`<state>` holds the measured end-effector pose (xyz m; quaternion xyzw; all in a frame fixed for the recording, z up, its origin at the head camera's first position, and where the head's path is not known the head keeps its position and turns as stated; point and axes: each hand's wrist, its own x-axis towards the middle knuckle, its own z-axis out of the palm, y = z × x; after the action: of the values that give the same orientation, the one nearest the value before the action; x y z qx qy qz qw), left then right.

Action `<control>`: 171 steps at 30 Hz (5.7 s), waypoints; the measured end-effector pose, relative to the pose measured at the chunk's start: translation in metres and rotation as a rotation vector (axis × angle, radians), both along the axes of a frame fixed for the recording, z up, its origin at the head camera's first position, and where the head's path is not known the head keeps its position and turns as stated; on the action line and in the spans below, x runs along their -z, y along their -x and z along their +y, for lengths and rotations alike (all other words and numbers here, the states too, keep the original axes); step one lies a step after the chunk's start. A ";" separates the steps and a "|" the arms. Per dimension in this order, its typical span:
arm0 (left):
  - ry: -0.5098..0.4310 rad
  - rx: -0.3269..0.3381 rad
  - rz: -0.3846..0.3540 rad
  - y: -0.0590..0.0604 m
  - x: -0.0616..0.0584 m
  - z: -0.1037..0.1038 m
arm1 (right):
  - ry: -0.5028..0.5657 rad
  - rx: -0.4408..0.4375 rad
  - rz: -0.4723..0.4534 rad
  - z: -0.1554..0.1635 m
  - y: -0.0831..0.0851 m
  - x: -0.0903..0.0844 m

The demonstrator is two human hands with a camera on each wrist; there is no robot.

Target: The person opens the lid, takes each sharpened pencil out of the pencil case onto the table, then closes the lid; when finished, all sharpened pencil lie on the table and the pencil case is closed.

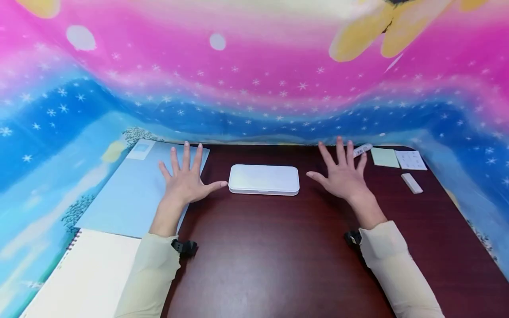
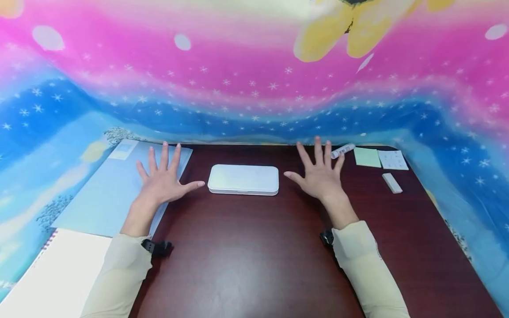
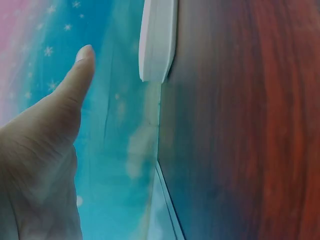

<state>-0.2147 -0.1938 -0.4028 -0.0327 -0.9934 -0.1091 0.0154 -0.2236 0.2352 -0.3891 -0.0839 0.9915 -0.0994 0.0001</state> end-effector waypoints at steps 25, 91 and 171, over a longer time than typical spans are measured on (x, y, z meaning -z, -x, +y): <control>-0.145 0.280 -0.212 0.027 0.012 0.039 | -0.046 -0.431 -0.233 -0.088 0.021 0.005; -0.309 0.447 -0.158 0.032 0.044 0.034 | 0.072 -0.198 -0.322 -0.080 0.100 0.025; -0.367 0.298 -0.232 0.025 0.040 0.026 | 0.195 -0.237 -0.012 0.091 0.051 0.011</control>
<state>-0.2402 -0.1677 -0.4431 -0.1625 -0.9363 -0.2917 -0.1092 -0.2747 0.3266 -0.4002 -0.1995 0.9602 -0.1950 0.0095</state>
